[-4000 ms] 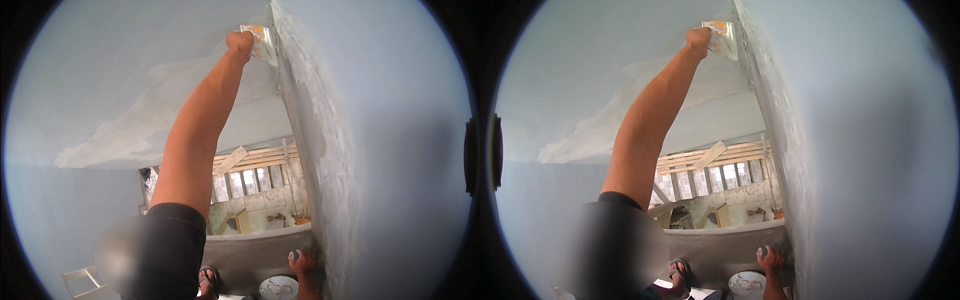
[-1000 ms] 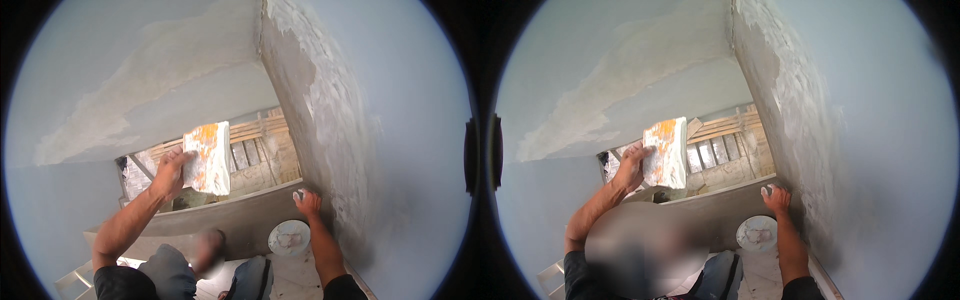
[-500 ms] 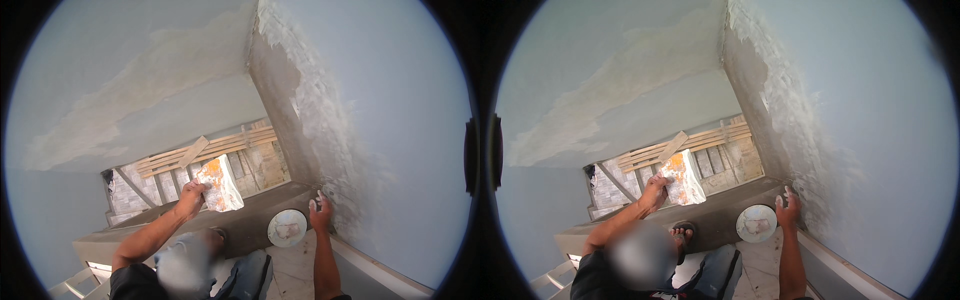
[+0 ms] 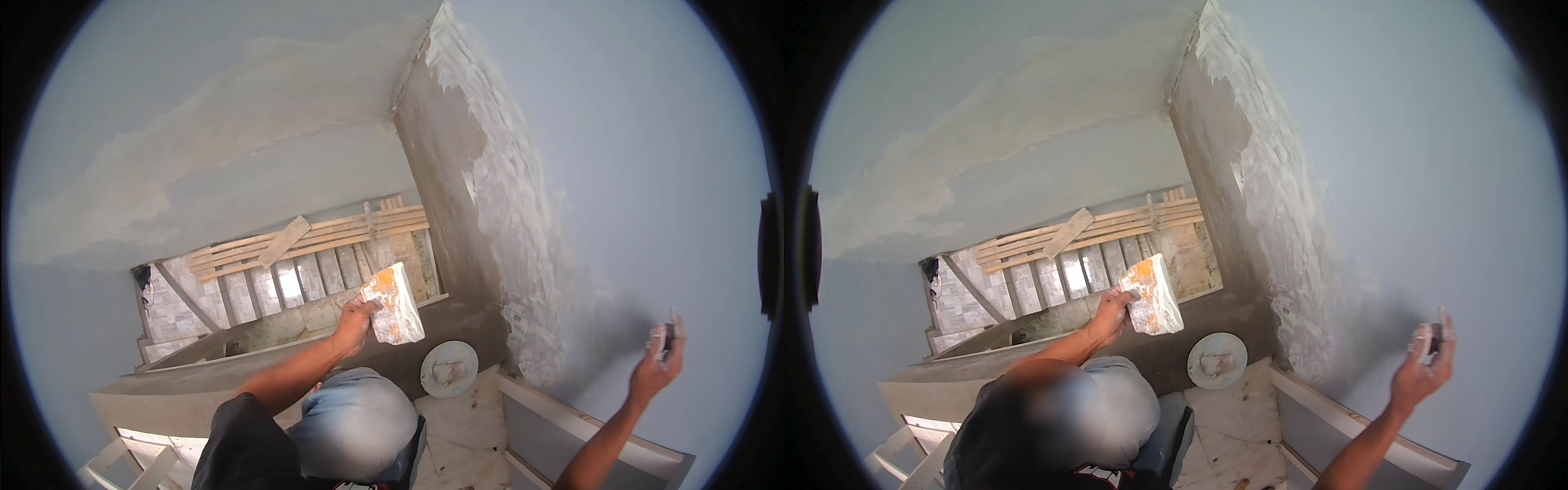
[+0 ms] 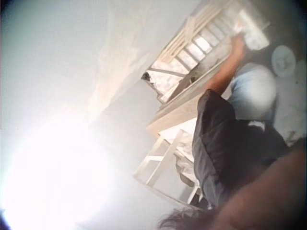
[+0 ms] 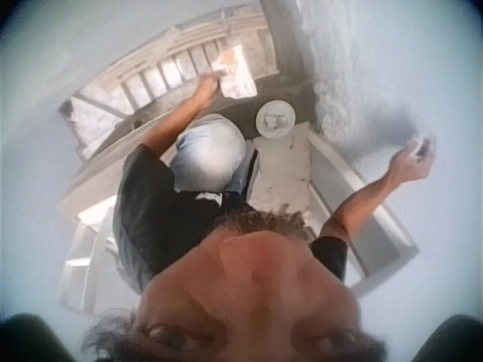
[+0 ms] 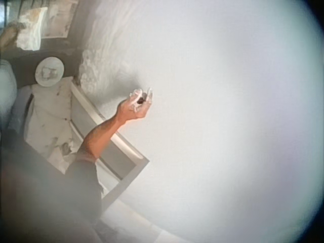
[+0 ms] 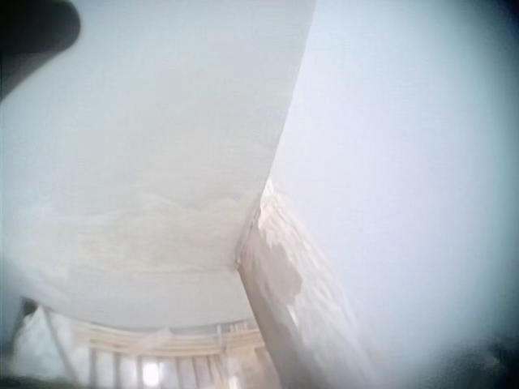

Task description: The person applies plaster to a wall using a trowel and a bucket of plaster. They repeatedly scoop plaster from the bucket and spread it onto the wall surface, smoothing it with the trowel.

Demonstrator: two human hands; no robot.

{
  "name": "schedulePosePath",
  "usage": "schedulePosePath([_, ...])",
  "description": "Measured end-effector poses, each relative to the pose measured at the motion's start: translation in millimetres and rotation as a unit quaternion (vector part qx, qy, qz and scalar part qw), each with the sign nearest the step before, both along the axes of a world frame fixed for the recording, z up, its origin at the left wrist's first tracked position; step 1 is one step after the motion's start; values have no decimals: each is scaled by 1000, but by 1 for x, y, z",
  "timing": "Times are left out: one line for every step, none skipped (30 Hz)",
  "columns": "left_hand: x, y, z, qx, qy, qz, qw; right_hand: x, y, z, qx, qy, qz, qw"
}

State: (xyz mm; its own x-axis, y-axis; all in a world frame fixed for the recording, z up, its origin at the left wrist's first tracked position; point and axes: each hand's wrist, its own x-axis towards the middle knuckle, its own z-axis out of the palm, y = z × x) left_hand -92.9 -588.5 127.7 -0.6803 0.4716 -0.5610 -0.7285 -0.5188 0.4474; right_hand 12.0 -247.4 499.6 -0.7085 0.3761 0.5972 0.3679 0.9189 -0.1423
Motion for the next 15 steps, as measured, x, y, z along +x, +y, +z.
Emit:
schedulePosePath([0, -1, -2, 3, -5, -6, 1000, -6, -1, 19, -6, -2, -6, 1000])
schedulePosePath([1, 0, -6, 3, -7, -8, 1000, -11, 4, 34, -15, -2, -9, 1000])
schedulePosePath([3, 3, -11, -7, 7, 12, 1000, -16, 6, 46, -24, -2, -12, 1000])
schedulePosePath([3, 6, -8, 0, -4, 24, 1000, -20, 7, 55, -37, -22, -27, 999])
schedulePosePath([3, 8, -4, 7, -16, 36, 999, -24, 7, 62, -50, -42, -41, 997])
schedulePosePath([3, 9, -2, 14, -27, 48, 998, -28, 8, 65, -62, -62, -56, 995])
schedulePosePath([2, 7, -4, 17, -26, 46, 998, -32, 9, 62, -52, -60, -39, 996])
schedulePosePath([2, 6, -8, 20, -25, 44, 999, -34, 10, 63, -69, -73, -50, 994])
schedulePosePath([2, 6, -11, 23, -24, 41, 999, -34, 11, 66, -85, -86, -62, 991])
schedulePosePath([0, 5, -11, 24, -30, 38, 999, -34, 12, 68, -103, -101, -74, 987])
schedulePosePath([-4, 5, -12, 26, -36, 34, 998, -32, 14, 71, -104, -106, -83, 985])
schedulePosePath([-8, 6, -13, 28, -42, 28, 998, -29, 16, 74, -104, -111, -92, 984])
schedulePosePath([-6, 4, -14, 23, -29, 36, 999, -20, 14, 77, -106, -118, -104, 982])
schedulePosePath([-5, 4, -15, 19, -15, 43, 999, -14, 12, 81, -100, -116, -100, 983])
schedulePosePath([-3, 4, -16, 14, 0, 50, 999, -10, 10, 86, -95, -114, -98, 984])
